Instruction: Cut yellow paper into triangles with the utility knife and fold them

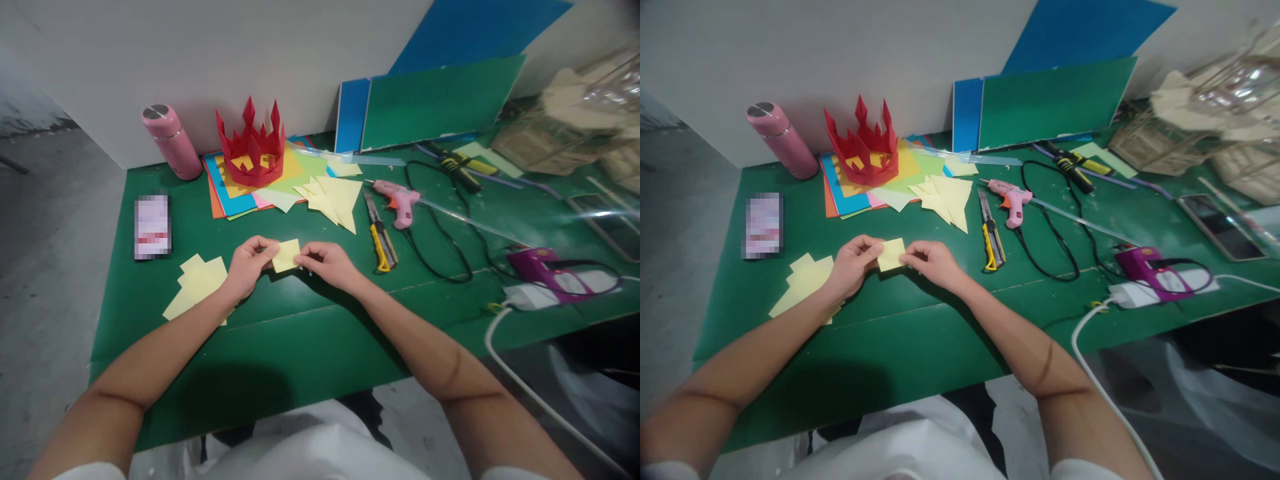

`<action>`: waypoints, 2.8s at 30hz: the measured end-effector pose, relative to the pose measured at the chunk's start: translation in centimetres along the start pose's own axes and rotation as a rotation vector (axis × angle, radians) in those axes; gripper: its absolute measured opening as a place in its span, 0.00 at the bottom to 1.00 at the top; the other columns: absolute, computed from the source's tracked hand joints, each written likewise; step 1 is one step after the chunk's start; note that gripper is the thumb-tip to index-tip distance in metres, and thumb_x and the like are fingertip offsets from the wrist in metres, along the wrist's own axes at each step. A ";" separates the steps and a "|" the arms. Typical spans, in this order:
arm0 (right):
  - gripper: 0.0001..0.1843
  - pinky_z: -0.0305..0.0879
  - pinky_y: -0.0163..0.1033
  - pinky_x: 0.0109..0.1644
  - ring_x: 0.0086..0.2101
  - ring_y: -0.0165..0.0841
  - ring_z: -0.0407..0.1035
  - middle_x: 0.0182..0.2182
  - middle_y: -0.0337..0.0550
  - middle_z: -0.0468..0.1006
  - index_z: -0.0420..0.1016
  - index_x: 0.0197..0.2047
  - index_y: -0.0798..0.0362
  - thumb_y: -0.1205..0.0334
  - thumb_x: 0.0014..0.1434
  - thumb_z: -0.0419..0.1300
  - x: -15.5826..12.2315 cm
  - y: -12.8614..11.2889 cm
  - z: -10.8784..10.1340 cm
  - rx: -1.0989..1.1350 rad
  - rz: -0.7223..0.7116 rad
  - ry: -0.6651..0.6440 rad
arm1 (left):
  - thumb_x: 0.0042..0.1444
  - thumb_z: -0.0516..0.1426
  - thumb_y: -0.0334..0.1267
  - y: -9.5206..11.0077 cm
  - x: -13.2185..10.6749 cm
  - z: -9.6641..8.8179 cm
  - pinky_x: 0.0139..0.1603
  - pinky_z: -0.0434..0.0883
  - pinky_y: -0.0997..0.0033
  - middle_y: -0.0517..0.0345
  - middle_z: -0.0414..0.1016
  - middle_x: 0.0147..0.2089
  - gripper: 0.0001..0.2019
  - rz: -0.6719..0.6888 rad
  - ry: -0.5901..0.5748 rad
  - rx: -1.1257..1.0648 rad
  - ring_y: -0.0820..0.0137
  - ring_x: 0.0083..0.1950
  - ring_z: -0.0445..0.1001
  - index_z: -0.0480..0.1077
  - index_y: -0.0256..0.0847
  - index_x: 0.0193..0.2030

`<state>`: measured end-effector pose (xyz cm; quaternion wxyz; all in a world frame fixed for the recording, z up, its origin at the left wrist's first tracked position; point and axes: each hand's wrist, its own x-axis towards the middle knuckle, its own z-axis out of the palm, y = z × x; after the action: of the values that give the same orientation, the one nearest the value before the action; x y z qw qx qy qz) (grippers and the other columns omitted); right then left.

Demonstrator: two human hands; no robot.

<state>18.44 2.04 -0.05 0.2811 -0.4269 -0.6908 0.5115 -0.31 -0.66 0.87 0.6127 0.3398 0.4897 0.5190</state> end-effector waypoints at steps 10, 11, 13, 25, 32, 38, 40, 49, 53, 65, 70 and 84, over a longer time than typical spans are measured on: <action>0.17 0.54 0.33 0.30 0.23 0.27 0.60 0.21 0.36 0.71 0.69 0.25 0.53 0.52 0.61 0.55 0.0 -0.5 0.0 -0.176 -0.077 -0.064 | 0.42 0.68 0.46 -0.4 0.2 0.0 0.24 0.64 0.80 0.65 0.71 0.26 0.18 -0.016 -0.022 -0.023 0.80 0.23 0.66 0.65 0.38 0.27; 0.18 0.54 0.33 0.30 0.23 0.27 0.60 0.21 0.36 0.70 0.67 0.25 0.53 0.51 0.61 0.55 0.0 -0.5 0.0 -0.200 -0.084 -0.067 | 0.42 0.68 0.46 -0.4 0.2 0.0 0.24 0.64 0.80 0.65 0.71 0.26 0.18 -0.021 -0.025 -0.026 0.80 0.23 0.66 0.65 0.38 0.27; 0.21 0.53 0.34 0.31 0.24 0.27 0.60 0.20 0.36 0.68 0.64 0.23 0.52 0.49 0.62 0.53 0.0 -0.5 0.1 -0.263 -0.110 -0.074 | 0.42 0.68 0.46 -0.4 0.1 0.0 0.26 0.66 0.78 0.64 0.71 0.27 0.18 -0.033 -0.028 -0.040 0.79 0.24 0.67 0.65 0.38 0.27; 0.17 0.54 0.36 0.34 0.27 0.31 0.62 0.24 0.39 0.68 0.62 0.26 0.51 0.53 0.65 0.49 0.1 -0.1 0.3 -0.358 -0.216 -0.097 | 0.40 0.68 0.47 -0.2 0.1 0.1 0.29 0.70 0.75 0.64 0.71 0.28 0.20 -0.046 -0.012 -0.072 0.76 0.27 0.69 0.64 0.39 0.27; 0.16 0.60 0.40 0.39 0.32 0.35 0.67 0.27 0.43 0.74 0.69 0.27 0.50 0.53 0.64 0.52 -0.3 -0.8 -3.0 -0.484 -0.316 0.059 | 0.47 0.65 0.50 -0.3 0.8 -0.6 0.23 0.62 0.77 0.67 0.64 0.22 0.18 0.058 0.091 0.038 0.78 0.21 0.62 0.63 0.41 0.29; 0.06 0.63 0.46 0.43 0.35 0.38 0.69 0.33 0.46 0.73 0.70 0.36 0.51 0.61 0.60 0.53 -0.3 2.8 -12.1 -0.489 -0.052 0.955 | 0.49 0.63 0.54 -0.5 0.6 -0.8 0.19 0.64 0.76 0.64 0.68 0.27 0.19 0.118 -0.006 0.129 0.76 0.22 0.66 0.65 0.42 0.34; 0.05 0.63 0.44 0.38 0.30 0.36 0.66 0.31 0.43 0.71 0.68 0.37 0.52 0.64 0.55 0.55 -0.3 4.6 -14.1 -0.434 0.129 1.064 | 0.50 0.63 0.54 -0.4 0.5 -0.7 0.16 0.62 0.77 0.64 0.68 0.27 0.18 0.132 -0.033 0.169 0.76 0.20 0.66 0.66 0.42 0.36; 0.06 0.63 0.39 0.35 0.27 0.30 0.63 0.28 0.37 0.70 0.68 0.32 0.52 0.67 0.47 0.60 -0.6 7.6 -15.9 -0.253 0.279 1.007 | 0.54 0.62 0.49 0.0 0.2 -0.7 0.14 0.55 0.81 0.64 0.65 0.26 0.13 0.138 -0.028 0.231 0.80 0.19 0.61 0.72 0.43 0.39; 0.05 0.62 0.38 0.33 0.27 0.30 0.62 0.26 0.36 0.70 0.68 0.31 0.52 0.64 0.47 0.59 -0.7 8.9 -16.8 -0.212 0.269 0.973 | 0.53 0.62 0.48 -0.2 0.3 -0.7 0.14 0.55 0.81 0.63 0.67 0.28 0.13 0.121 -0.034 0.236 0.80 0.20 0.62 0.71 0.42 0.40; 0.11 0.59 0.35 0.28 0.23 0.27 0.59 0.23 0.31 0.64 0.62 0.30 0.51 0.65 0.44 0.62 -0.2 9.2 -16.9 -0.148 0.269 1.028 | 0.49 0.64 0.39 -0.1 0.2 -0.9 0.36 0.70 0.74 0.58 0.73 0.38 0.17 0.203 -0.055 0.414 0.72 0.38 0.73 0.68 0.41 0.45; 0.08 0.64 0.40 0.34 0.29 0.32 0.64 0.26 0.36 0.64 0.61 0.31 0.48 0.60 0.52 0.59 -0.2 7.3 -15.6 -0.196 0.058 1.216 | 0.43 0.67 0.39 -0.5 0.4 -0.9 0.36 0.73 0.69 0.56 0.74 0.40 0.31 0.160 -0.083 0.339 0.67 0.38 0.76 0.58 0.42 0.52; 0.11 0.69 0.42 0.39 0.33 0.33 0.68 0.44 0.47 0.75 0.74 0.45 0.48 0.55 0.60 0.60 -0.3 -1.0 -0.9 -0.278 -0.363 0.095 | 0.46 0.65 0.34 -1.4 0.3 -0.9 0.40 0.71 0.70 0.59 0.70 0.39 0.23 0.329 -0.162 0.443 0.69 0.42 0.73 0.59 0.43 0.46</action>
<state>19.05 2.07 1.22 0.3393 -0.3540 -0.8060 0.3317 -0.78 -0.80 -0.80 0.4682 0.5808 0.4786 0.4630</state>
